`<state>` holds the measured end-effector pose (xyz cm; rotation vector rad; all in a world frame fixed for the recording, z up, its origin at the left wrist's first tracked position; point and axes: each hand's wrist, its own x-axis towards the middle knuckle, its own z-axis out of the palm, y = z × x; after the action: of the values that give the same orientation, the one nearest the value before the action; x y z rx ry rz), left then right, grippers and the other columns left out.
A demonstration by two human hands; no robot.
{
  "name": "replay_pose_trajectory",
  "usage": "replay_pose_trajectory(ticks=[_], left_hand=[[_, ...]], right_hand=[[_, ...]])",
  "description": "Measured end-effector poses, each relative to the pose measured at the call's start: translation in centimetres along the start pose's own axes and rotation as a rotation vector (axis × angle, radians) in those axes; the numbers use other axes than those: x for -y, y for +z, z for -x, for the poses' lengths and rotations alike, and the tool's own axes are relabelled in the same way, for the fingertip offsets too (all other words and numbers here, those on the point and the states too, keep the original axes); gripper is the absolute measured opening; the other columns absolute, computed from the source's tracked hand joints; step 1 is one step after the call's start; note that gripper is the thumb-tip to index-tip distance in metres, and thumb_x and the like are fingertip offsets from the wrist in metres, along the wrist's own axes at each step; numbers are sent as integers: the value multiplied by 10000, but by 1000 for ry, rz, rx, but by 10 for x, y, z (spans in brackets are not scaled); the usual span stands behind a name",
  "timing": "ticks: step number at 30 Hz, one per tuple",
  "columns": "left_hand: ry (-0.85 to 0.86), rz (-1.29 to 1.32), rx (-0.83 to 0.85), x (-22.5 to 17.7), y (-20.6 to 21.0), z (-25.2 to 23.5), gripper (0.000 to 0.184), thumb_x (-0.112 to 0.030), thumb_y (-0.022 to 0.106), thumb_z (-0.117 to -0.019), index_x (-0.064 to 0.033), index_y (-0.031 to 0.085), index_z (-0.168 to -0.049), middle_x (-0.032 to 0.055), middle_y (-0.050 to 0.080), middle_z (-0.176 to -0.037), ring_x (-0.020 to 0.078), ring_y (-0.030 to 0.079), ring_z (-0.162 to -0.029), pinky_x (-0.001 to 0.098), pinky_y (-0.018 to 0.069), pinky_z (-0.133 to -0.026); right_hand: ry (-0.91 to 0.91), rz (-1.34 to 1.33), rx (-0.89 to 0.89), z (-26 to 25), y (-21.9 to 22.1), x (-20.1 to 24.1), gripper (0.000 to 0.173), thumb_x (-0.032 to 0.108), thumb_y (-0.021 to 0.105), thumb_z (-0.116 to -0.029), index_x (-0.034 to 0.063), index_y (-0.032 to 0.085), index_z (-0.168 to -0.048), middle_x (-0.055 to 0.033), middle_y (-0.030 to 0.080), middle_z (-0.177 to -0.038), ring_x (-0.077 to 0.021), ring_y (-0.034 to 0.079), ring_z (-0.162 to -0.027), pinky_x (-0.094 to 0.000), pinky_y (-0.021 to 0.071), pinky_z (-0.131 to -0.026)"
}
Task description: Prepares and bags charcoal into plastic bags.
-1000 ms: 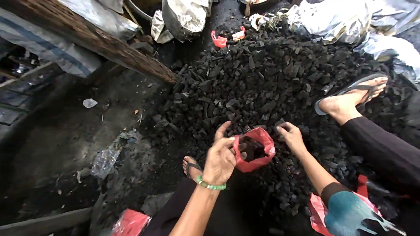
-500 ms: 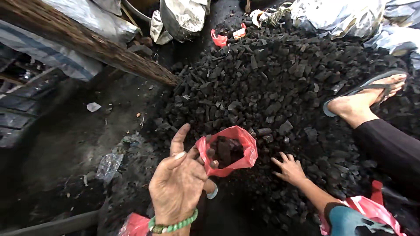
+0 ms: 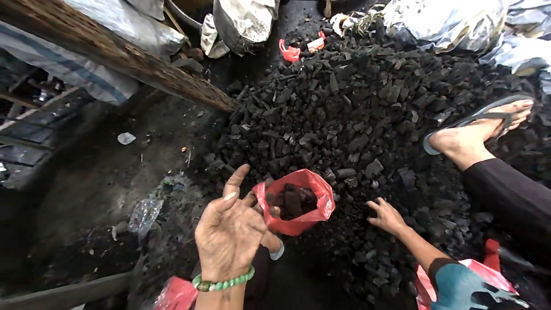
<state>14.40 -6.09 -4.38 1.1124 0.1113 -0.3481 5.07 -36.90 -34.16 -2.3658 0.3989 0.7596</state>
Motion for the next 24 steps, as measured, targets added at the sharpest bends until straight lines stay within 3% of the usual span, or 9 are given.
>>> replay_pose_trajectory(ticks=[5, 7, 9, 11, 14, 16, 18, 21, 24], left_hand=[[-50, -35, 51, 13, 13, 1, 503, -281, 507, -900, -205, 529, -1397, 67, 713, -1048, 175, 724, -838, 328, 612, -649], [-77, -55, 101, 19, 19, 3, 515, -281, 490, -906, -197, 513, -1413, 61, 708, -1042, 151, 716, -820, 302, 605, -643], [-105, -29, 173, 26, 22, 3, 522, -279, 511, -902, -188, 514, -1416, 79, 697, -1039, 143, 702, -771, 287, 599, -627], [-127, -27, 248, 31, 22, 2, 534, -284, 517, -902, -199, 510, -1429, 87, 692, -1084, 139, 704, -800, 278, 598, -646], [-169, -55, 315, 39, 24, -1, 528, -278, 480, -913, -224, 494, -1439, 86, 689, -1105, 132, 693, -797, 275, 584, -647], [-194, -77, 324, 44, 27, 0, 526, -261, 464, -909, -226, 496, -1434, 71, 685, -1056, 128, 683, -776, 286, 582, -650], [-211, -88, 328, 47, 31, 0, 499, -243, 447, -916, -217, 507, -1411, 57, 689, -1011, 115, 683, -767, 277, 581, -654], [-217, -131, 320, 50, 31, 1, 487, -236, 423, -930, -207, 503, -1410, 37, 687, -997, 98, 679, -766, 265, 577, -663], [-207, -161, 305, 47, 27, 4, 464, -261, 389, -957, -218, 510, -1403, 29, 682, -981, 91, 662, -731, 250, 558, -627]], right_hand=[[19, -719, 24, 7, -39, 9, 475, 59, 769, -881, 44, 594, -1322, -231, 602, -1300, -349, 589, -1190, -544, 482, -1001], [-121, -969, 2, 26, -63, 30, 414, 30, 710, -875, 47, 586, -1270, -152, 627, -1176, -250, 617, -1025, -459, 532, -875], [-315, -1145, 4, 46, -85, 62, 431, 138, 685, -792, 134, 589, -1212, -29, 672, -984, -121, 650, -765, -312, 572, -640], [-526, -1281, 98, 64, -102, 100, 448, 185, 733, -735, 176, 617, -1167, -17, 721, -937, -102, 682, -697, -270, 584, -565], [-751, -929, 48, 77, -106, 149, 470, 112, 763, -741, 131, 651, -1196, -25, 713, -1075, -108, 685, -907, -292, 597, -770], [-714, -354, -121, 76, -93, 170, 525, 146, 860, -786, 105, 685, -1280, -134, 646, -1260, -268, 625, -1150, -484, 543, -959], [-639, 52, -118, 78, -75, 180, 469, 188, 825, -843, 140, 697, -1292, -216, 562, -1395, -441, 500, -1313, -649, 473, -981], [-648, 95, 47, 90, -73, 172, 285, 98, 609, -997, 82, 710, -1263, -178, 564, -1455, -382, 458, -1411, -578, 400, -1123], [-634, 12, 94, 95, -89, 142, 442, 350, 575, -1045, 132, 613, -1427, -162, 436, -1587, -346, 393, -1480, -563, 314, -1204]])
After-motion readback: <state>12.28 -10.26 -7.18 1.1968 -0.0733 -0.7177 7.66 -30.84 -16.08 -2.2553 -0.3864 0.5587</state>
